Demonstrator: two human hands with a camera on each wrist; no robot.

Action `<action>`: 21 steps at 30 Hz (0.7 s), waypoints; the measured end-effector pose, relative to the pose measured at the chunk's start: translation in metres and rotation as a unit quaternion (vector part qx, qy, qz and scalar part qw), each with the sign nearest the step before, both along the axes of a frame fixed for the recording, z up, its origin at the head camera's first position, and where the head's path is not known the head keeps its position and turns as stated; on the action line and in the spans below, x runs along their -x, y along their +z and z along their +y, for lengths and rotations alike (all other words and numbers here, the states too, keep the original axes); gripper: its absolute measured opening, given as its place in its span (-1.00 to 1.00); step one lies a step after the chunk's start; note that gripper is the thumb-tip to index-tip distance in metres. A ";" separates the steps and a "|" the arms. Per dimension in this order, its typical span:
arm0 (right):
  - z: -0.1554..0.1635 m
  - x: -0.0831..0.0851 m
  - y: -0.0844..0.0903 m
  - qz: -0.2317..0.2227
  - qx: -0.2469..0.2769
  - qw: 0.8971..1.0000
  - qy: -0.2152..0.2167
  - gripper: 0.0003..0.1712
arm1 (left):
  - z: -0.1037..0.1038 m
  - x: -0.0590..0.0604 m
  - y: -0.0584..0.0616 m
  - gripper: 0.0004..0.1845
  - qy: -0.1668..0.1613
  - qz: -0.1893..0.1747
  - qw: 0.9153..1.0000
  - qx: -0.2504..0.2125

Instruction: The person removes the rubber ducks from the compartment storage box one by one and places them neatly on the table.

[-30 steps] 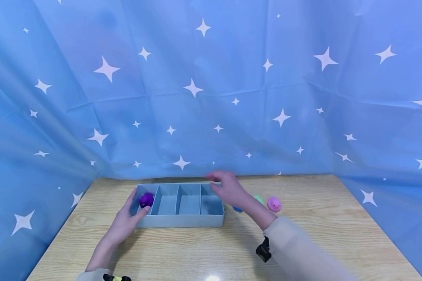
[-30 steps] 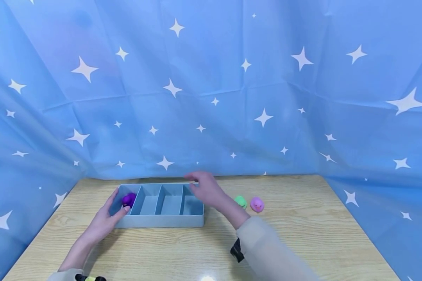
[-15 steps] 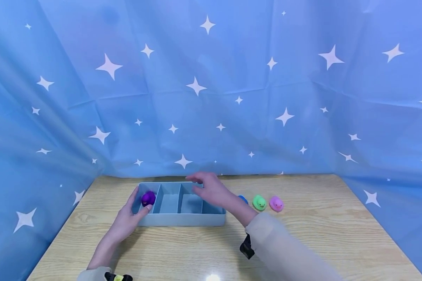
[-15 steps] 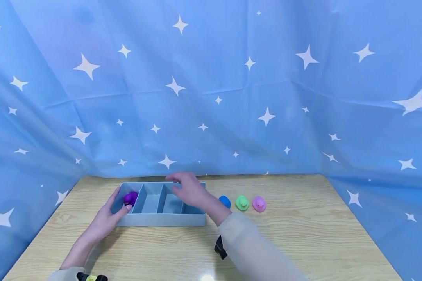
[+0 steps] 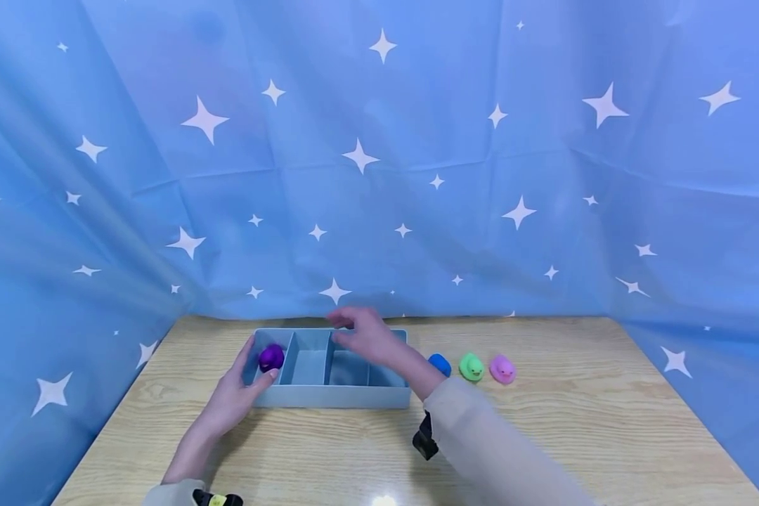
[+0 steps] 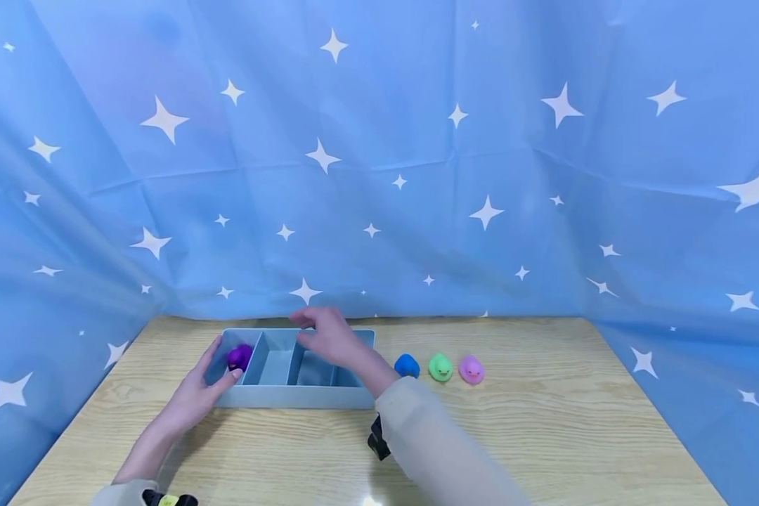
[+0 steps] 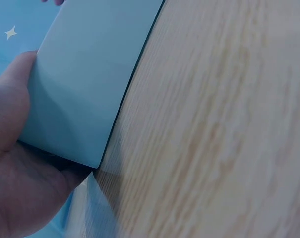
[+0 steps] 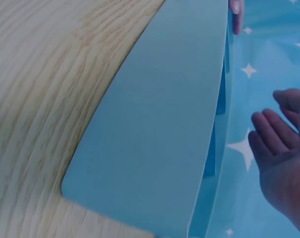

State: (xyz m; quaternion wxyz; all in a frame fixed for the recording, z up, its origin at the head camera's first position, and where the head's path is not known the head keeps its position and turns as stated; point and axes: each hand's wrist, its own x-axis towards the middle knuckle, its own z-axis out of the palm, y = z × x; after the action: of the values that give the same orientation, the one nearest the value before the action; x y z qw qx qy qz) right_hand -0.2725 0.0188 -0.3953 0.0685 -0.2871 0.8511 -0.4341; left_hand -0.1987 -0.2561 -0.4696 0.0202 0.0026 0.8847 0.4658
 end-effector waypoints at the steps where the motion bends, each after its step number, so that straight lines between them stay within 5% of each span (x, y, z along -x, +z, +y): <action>1: -0.004 0.000 -0.001 -0.003 0.000 1.000 0.003 -0.56 | -0.001 -0.001 0.000 0.04 0.001 -0.002 1.000 0.001; 21: -0.058 0.003 -0.012 0.009 -0.055 0.998 0.028 -0.54 | -0.006 0.003 -0.003 0.06 -0.014 0.007 1.000 -0.024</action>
State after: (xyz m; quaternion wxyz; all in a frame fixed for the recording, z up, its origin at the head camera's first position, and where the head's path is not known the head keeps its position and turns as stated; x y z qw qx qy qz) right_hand -0.2754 -0.0389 -0.4068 0.0884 -0.3102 0.8662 -0.3817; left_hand -0.2018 -0.2618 -0.4726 0.0200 0.0188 0.8732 0.4865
